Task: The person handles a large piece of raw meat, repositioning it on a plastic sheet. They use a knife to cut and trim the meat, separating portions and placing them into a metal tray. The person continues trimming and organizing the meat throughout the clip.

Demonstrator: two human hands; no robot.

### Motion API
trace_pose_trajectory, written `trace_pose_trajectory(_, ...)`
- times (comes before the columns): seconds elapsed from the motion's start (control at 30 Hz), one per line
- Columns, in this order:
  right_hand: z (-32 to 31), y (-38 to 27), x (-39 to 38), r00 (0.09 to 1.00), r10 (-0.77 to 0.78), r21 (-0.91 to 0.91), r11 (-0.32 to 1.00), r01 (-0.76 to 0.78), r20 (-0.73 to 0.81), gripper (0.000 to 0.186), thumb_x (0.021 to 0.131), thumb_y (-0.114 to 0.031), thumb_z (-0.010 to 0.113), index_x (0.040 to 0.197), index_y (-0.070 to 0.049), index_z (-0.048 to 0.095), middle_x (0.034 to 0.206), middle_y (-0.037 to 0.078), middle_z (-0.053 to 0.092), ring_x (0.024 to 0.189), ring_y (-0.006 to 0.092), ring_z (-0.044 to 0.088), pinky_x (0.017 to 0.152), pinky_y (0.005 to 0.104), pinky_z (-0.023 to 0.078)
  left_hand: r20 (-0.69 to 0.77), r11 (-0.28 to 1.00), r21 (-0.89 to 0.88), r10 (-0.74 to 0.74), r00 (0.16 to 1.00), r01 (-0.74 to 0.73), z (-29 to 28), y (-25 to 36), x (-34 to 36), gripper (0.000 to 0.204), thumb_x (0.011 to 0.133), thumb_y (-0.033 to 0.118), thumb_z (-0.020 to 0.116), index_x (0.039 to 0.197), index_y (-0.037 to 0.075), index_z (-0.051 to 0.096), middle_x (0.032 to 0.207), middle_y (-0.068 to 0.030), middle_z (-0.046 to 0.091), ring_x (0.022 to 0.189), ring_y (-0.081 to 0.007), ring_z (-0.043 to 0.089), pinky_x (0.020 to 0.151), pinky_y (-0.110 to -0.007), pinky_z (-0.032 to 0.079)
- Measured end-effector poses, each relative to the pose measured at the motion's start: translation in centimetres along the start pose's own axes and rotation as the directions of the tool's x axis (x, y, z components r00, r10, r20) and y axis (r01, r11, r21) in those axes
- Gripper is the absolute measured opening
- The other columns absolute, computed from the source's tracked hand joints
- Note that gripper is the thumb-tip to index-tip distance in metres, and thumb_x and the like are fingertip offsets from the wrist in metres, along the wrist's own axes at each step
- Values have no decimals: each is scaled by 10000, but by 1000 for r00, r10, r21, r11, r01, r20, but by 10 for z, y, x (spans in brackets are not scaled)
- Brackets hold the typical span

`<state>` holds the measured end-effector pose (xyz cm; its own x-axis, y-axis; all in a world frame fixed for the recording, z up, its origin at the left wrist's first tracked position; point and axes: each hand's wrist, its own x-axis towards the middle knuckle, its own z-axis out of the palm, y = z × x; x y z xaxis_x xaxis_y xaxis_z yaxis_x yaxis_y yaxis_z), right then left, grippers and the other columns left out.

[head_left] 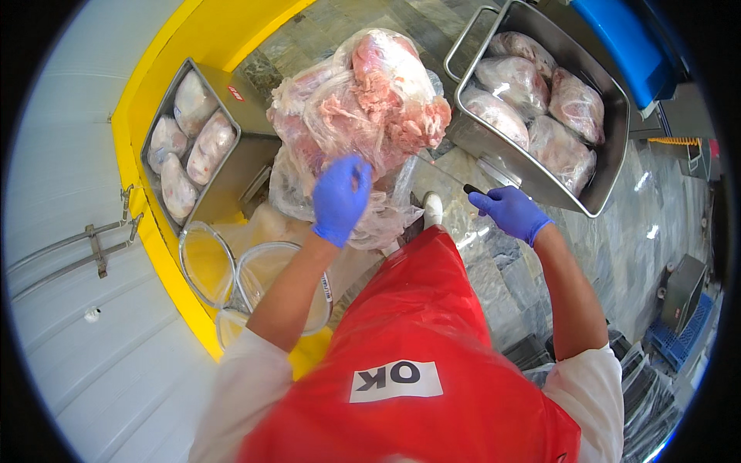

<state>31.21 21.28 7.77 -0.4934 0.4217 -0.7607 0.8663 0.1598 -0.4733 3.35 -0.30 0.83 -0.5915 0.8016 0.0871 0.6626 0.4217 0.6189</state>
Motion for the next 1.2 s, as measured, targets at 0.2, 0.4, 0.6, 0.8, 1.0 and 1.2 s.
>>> trace_pose_trajectory(0.2, 11, 5, 3, 1000, -19, -5, 1000, 20, 25, 750, 1020, -680, 577, 1051, 39, 787, 971, 241, 767, 924, 371, 728, 902, 450, 546, -31, 911, -235, -356, 934, 339, 74, -2, -40, 355, 946, 329, 804, 1055, -5, 754, 836, -117, 765, 656, -249, 691, 665, -418, 563)
trace_pose_trajectory(0.4, 26, 11, 1, 998, 48, 40, 998, -49, 29, 749, 1005, -688, 584, 1047, 32, 786, 927, 242, 758, 871, 377, 727, 859, 460, 542, 53, 865, -74, -494, 868, 496, 74, 20, -1, 447, 944, 446, 747, 846, 10, 750, 760, -204, 716, 676, -380, 681, 656, -484, 522)
trace_pose_trajectory(0.6, 32, 15, 1, 1000, -5, 83, 997, 7, -19, 745, 1004, -678, 588, 1038, 41, 778, 923, 254, 753, 871, 394, 724, 851, 470, 537, -74, 943, -23, -332, 940, 331, 84, 9, -4, 429, 1005, 350, 678, 755, 1, 680, 709, -200, 676, 566, -301, 607, 604, -453, 481)
trace_pose_trajectory(0.8, 24, 12, 1, 1000, -5, 75, 997, 3, 18, 721, 1020, -650, 617, 1050, 51, 781, 866, 164, 738, 810, 229, 667, 805, 396, 526, -11, 978, -97, -188, 982, 187, 51, 13, -8, 319, 994, 269, 676, 802, 15, 675, 727, -237, 639, 603, -389, 618, 596, -495, 476)
trace_pose_trajectory(1.0, 21, 6, -6, 999, 24, 82, 996, -27, 39, 705, 1023, -636, 621, 1003, 53, 771, 770, 106, 661, 703, 202, 613, 696, 405, 508, 92, 866, -348, -351, 932, 360, 28, -13, -18, 309, 1032, 268, 665, 881, 8, 736, 680, -152, 685, 583, -276, 664, 596, -409, 533)
trace_pose_trajectory(1.2, 31, 42, -26, 1000, 24, 172, 985, -27, 20, 643, 1022, -592, 652, 1039, 41, 766, 764, 87, 647, 690, 171, 580, 668, 392, 489, 547, 159, -659, -569, 614, 735, 29, -31, -58, 319, 1078, 262, 612, 1190, -23, 699, 1054, -143, 757, 885, -239, 740, 775, -370, 616)
